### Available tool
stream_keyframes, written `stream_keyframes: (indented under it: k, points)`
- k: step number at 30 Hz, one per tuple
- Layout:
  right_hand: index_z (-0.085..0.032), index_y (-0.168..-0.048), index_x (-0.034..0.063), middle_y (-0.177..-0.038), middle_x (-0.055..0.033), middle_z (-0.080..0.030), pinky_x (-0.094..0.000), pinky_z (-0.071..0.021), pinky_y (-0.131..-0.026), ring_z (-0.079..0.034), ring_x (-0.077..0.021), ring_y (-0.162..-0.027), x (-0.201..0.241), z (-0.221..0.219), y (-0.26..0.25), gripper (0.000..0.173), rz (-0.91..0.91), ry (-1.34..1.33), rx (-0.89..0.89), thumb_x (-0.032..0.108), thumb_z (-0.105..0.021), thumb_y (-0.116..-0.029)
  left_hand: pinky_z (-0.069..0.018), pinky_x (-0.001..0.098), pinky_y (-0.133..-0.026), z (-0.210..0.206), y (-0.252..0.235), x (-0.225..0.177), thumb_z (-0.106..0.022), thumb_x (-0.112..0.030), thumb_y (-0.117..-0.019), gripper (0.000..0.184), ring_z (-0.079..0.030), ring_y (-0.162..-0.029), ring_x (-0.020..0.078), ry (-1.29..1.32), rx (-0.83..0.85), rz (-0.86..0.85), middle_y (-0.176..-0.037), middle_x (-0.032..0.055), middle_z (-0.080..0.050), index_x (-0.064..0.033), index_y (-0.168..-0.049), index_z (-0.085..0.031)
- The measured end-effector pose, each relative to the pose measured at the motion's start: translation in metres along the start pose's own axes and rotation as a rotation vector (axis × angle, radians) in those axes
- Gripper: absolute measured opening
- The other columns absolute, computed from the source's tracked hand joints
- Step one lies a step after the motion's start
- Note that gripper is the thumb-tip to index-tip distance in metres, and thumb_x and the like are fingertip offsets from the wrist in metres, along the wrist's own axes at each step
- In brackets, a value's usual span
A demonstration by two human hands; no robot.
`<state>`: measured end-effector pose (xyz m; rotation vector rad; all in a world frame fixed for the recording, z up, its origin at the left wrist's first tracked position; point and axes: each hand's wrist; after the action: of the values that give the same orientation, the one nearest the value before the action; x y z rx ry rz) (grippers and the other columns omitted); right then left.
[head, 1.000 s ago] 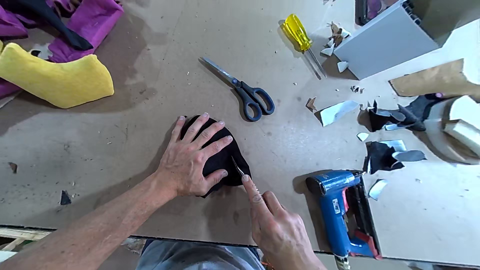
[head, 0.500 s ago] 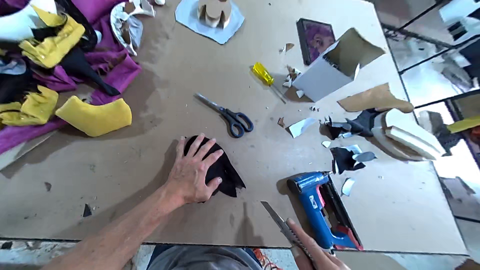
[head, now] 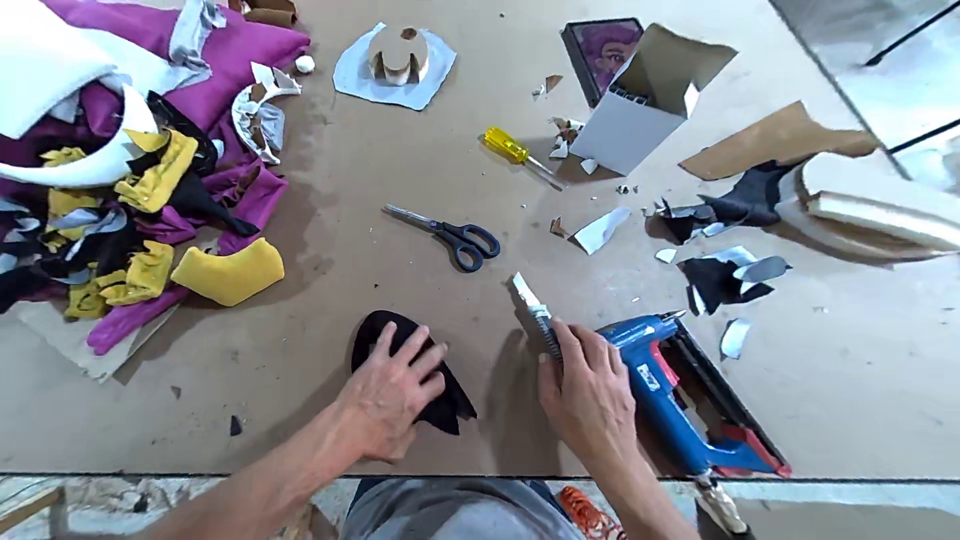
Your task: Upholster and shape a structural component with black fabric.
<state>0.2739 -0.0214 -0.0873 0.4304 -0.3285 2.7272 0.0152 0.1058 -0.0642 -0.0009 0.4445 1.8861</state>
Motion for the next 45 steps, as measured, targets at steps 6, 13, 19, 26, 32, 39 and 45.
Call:
stream_keyframes:
  k: [6,13,19,26,32,39,45]
  points:
    - [-0.068,-0.131,0.0141,-0.125,-0.0130,-0.068,-0.0487,-0.0614,-0.082,-0.068,-0.0320,-0.111,0.044,-0.010,0.010,0.041,0.254,-0.258,0.202,0.003,-0.056,-0.0929,-0.0316,0.0717,-0.113,-0.026,0.027,-0.006,-0.084,-0.032,-0.0662,0.047,-0.035,-0.152,0.0302,-0.072,-0.243,-0.136,-0.160,0.0043,-0.045,-0.0161,-0.108,-0.070]
    - [-0.051,-0.149,0.0330,-0.162,-0.0036,-0.041,-0.0539,-0.0450,-0.111,-0.037,-0.0301,-0.150,0.102,-0.049,-0.028,0.073,0.928,-0.236,0.462,0.000,-0.069,-0.0866,-0.0166,0.0643,-0.124,-0.076,0.090,-0.016,-0.065,-0.048,-0.0855,0.035,-0.032,-0.153,0.0244,0.042,-0.367,-0.246,-0.154,0.0030,-0.051,-0.0170,-0.102,-0.068]
    - [-0.044,-0.152,0.0145,-0.167,-0.0053,-0.032,-0.0654,-0.0213,-0.122,-0.021,-0.0309,-0.157,0.126,-0.060,-0.040,0.104,1.211,-0.236,0.756,0.030,-0.091,-0.0612,-0.0272,0.0496,-0.124,-0.113,0.123,-0.020,-0.049,-0.023,-0.1047,0.015,-0.043,-0.145,0.0183,-0.062,-0.718,-0.046,-0.143,0.0000,-0.058,-0.0172,-0.110,-0.062]
    - [-0.054,-0.143,0.0179,-0.141,-0.0037,-0.060,-0.0525,-0.0399,-0.115,-0.046,-0.0267,-0.142,0.122,-0.063,-0.063,0.084,1.321,-0.217,0.668,0.041,-0.084,-0.0685,-0.0325,0.0482,-0.120,-0.113,0.116,-0.025,-0.046,-0.031,-0.1033,0.034,-0.048,-0.141,0.0201,-0.131,-0.728,0.076,-0.143,-0.0001,-0.061,-0.0242,-0.132,-0.063]
    - [-0.044,-0.153,0.0222,-0.145,-0.0040,-0.058,-0.0523,-0.0358,-0.118,-0.042,-0.0271,-0.145,0.127,-0.052,-0.073,0.103,1.333,-0.137,0.772,0.033,-0.090,-0.0620,-0.0333,0.0536,-0.117,-0.108,0.106,-0.016,-0.045,-0.032,-0.1037,0.030,-0.048,-0.141,0.0229,-0.214,-0.711,-0.034,-0.143,-0.0011,-0.060,-0.0264,-0.125,-0.065]
    - [-0.037,-0.157,0.0211,-0.127,-0.0145,-0.062,-0.0562,-0.0370,-0.115,-0.054,-0.0366,-0.129,0.094,-0.032,-0.027,0.112,1.231,-0.105,0.691,0.048,-0.092,-0.0633,-0.0346,0.0485,-0.120,-0.103,0.107,-0.028,-0.052,-0.018,-0.1049,0.015,-0.050,-0.139,0.0192,0.028,-0.786,-0.200,-0.138,-0.0019,-0.063,-0.0193,-0.111,-0.066]
    - [-0.065,-0.134,0.0171,-0.102,-0.0064,-0.073,-0.0426,-0.0587,-0.076,-0.071,-0.0177,-0.090,0.059,0.027,0.006,0.044,0.485,-0.775,0.801,0.034,-0.066,-0.0939,-0.0389,0.0424,-0.118,0.029,0.084,-0.028,-0.060,-0.039,-0.1003,0.040,-0.045,-0.142,0.0230,1.148,-0.474,-0.203,-0.139,0.0145,-0.059,-0.0047,-0.081,-0.067]
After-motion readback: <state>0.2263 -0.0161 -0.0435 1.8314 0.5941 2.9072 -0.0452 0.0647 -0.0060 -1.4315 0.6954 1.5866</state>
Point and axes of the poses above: each hand's wrist, its own y-axis away from the middle knuckle, its own z-axis out of the back of the hand, x = y × z
